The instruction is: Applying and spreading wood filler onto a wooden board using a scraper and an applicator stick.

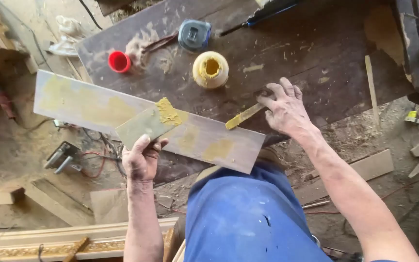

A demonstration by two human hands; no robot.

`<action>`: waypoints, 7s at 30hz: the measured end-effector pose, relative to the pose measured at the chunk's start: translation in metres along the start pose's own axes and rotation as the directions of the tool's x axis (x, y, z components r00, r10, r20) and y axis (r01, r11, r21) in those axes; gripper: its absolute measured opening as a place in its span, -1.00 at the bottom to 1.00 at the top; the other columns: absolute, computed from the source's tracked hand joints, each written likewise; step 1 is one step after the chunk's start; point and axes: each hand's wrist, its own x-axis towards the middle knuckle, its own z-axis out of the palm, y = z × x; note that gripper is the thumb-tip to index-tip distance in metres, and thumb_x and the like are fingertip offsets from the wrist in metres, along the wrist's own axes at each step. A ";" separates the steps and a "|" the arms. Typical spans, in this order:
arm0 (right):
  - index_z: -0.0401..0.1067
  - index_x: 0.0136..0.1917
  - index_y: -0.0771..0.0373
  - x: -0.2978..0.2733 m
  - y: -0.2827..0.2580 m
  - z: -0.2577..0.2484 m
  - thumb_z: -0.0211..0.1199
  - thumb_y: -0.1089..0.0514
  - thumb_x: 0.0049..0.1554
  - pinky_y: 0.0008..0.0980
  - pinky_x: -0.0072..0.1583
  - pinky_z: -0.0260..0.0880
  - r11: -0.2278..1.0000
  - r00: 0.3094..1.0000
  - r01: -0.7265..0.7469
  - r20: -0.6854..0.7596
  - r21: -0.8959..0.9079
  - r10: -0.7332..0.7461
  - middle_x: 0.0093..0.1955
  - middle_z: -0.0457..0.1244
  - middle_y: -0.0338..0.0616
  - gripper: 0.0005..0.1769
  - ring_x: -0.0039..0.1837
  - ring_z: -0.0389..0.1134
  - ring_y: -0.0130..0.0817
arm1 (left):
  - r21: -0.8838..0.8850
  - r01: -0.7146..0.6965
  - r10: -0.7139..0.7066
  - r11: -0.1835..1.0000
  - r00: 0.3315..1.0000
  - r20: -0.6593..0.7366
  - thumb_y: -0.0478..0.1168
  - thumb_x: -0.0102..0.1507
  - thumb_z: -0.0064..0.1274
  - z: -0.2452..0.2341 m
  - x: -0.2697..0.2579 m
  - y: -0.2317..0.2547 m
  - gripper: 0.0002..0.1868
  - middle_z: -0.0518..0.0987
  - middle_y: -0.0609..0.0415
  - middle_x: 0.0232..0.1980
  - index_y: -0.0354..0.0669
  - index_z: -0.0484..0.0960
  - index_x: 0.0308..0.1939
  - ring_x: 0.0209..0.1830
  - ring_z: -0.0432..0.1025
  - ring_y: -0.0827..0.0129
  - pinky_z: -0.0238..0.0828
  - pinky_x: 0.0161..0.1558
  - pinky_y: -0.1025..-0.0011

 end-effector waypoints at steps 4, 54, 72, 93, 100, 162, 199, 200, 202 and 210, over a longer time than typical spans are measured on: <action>0.52 0.11 -0.11 -0.010 0.030 0.040 0.24 0.08 0.09 0.08 0.49 0.08 0.997 0.979 0.074 -0.195 0.031 -0.066 0.43 0.15 -0.30 -0.71 0.62 -0.01 -0.12 | -0.042 0.022 -0.022 0.999 1.000 0.003 -0.46 0.28 0.04 0.015 -0.026 0.015 -0.89 0.65 -0.21 -0.39 -0.24 0.64 -0.21 -0.54 0.57 0.17 0.68 -0.08 -0.15; 0.45 0.02 0.25 0.078 -0.067 -0.131 0.23 0.28 0.33 -0.45 -0.13 0.46 0.533 0.767 0.257 -0.506 0.806 0.395 -0.24 0.33 -0.14 -0.99 -0.21 0.41 -0.40 | -0.185 -0.168 0.137 0.968 0.976 -0.171 -0.52 0.24 0.05 -0.033 -0.046 0.005 -0.81 0.70 -0.21 -0.22 -0.22 0.61 -0.13 -0.34 0.65 -0.02 0.69 -0.15 -0.15; 0.38 -0.11 0.27 0.094 -0.012 -0.009 0.22 0.25 0.20 -0.35 -0.19 0.56 -0.673 0.692 -0.067 0.520 0.737 0.500 -0.25 0.27 0.06 -0.94 -0.29 0.39 -0.20 | -0.151 -0.023 -0.003 0.988 0.985 -0.174 -0.44 0.24 0.08 0.012 -0.066 0.028 -0.89 0.65 -0.25 -0.42 -0.18 0.66 -0.26 -0.54 0.57 0.13 0.69 -0.12 -0.07; 0.40 0.03 0.28 -0.076 0.023 0.029 0.29 0.22 0.29 -0.32 -0.25 0.59 -0.044 0.809 -0.104 0.110 0.994 0.577 -0.20 0.33 0.06 -0.88 -0.31 0.43 -0.29 | -0.049 0.013 -0.017 0.999 0.995 -0.099 -0.50 0.23 0.08 0.029 -0.077 0.019 -0.83 0.67 -0.27 -0.31 -0.23 0.62 -0.15 -0.42 0.63 0.06 0.70 -0.15 -0.05; 0.39 0.01 0.27 -0.093 0.015 0.026 0.25 0.17 0.35 -0.37 -0.21 0.56 0.120 0.775 -0.017 -0.062 0.993 0.628 -0.20 0.33 0.07 -0.87 -0.28 0.41 -0.31 | -0.030 0.002 -0.005 1.000 0.994 -0.111 -0.51 0.22 0.09 0.016 -0.083 0.014 -0.84 0.64 -0.31 -0.38 -0.27 0.60 -0.16 -0.50 0.61 0.06 0.69 -0.22 0.06; 0.17 -0.03 0.08 -0.133 0.003 0.066 0.13 -0.05 0.34 -0.37 -0.07 0.23 0.290 0.924 -0.132 0.011 0.948 0.382 -0.28 0.13 -0.25 -0.75 -0.16 0.19 -0.43 | 0.517 -0.764 0.198 -0.386 0.479 0.855 -0.26 0.21 -0.03 0.095 -0.150 -0.147 -0.56 0.56 -0.01 0.13 -0.10 0.61 0.19 0.22 0.47 0.12 0.39 0.28 0.17; 0.18 -0.19 0.11 -0.124 0.001 0.140 0.25 0.19 0.19 -0.56 -0.32 0.17 0.145 0.941 -0.234 0.186 0.961 0.284 -0.44 0.15 -0.27 -0.75 -0.35 0.20 -0.50 | 0.654 -0.639 0.199 -0.405 0.637 0.745 -0.21 0.24 -0.11 0.110 -0.161 -0.201 -0.69 0.58 -0.06 -0.21 -0.13 0.67 -0.03 -0.15 0.51 0.12 0.42 0.13 0.11; 0.18 -0.21 0.13 -0.126 0.005 0.135 0.27 0.17 0.19 -0.58 -0.36 0.16 0.125 0.944 -0.218 0.177 0.968 0.278 -0.48 0.18 -0.22 -0.73 -0.38 0.21 -0.50 | 0.636 -0.650 0.196 -0.416 0.619 0.761 -0.21 0.21 -0.03 0.118 -0.163 -0.192 -0.68 0.59 -0.05 -0.17 -0.12 0.66 0.01 -0.11 0.52 0.12 0.37 0.18 0.06; 0.18 -0.23 0.14 -0.125 0.001 0.106 0.29 0.14 0.18 -0.59 -0.39 0.15 0.102 0.949 -0.201 0.168 0.974 0.266 -0.52 0.21 -0.18 -0.71 -0.40 0.23 -0.49 | 0.619 -0.656 0.194 -0.432 0.603 0.774 -0.22 0.17 0.04 0.122 -0.162 -0.180 -0.65 0.60 -0.04 -0.12 -0.11 0.65 0.04 -0.07 0.53 0.12 0.32 0.24 0.01; 0.10 -0.18 0.18 -0.133 -0.011 0.042 0.12 0.30 0.22 -0.35 -0.01 0.52 -0.029 0.958 -0.121 0.125 0.992 0.258 -0.03 0.43 0.21 -0.77 0.02 0.48 -0.24 | 0.570 -0.674 0.220 -0.471 0.536 0.815 0.07 0.37 -0.10 0.089 -0.154 -0.198 -0.56 0.59 -0.15 -0.01 -0.17 0.65 0.06 0.06 0.49 -0.01 0.25 0.30 -0.14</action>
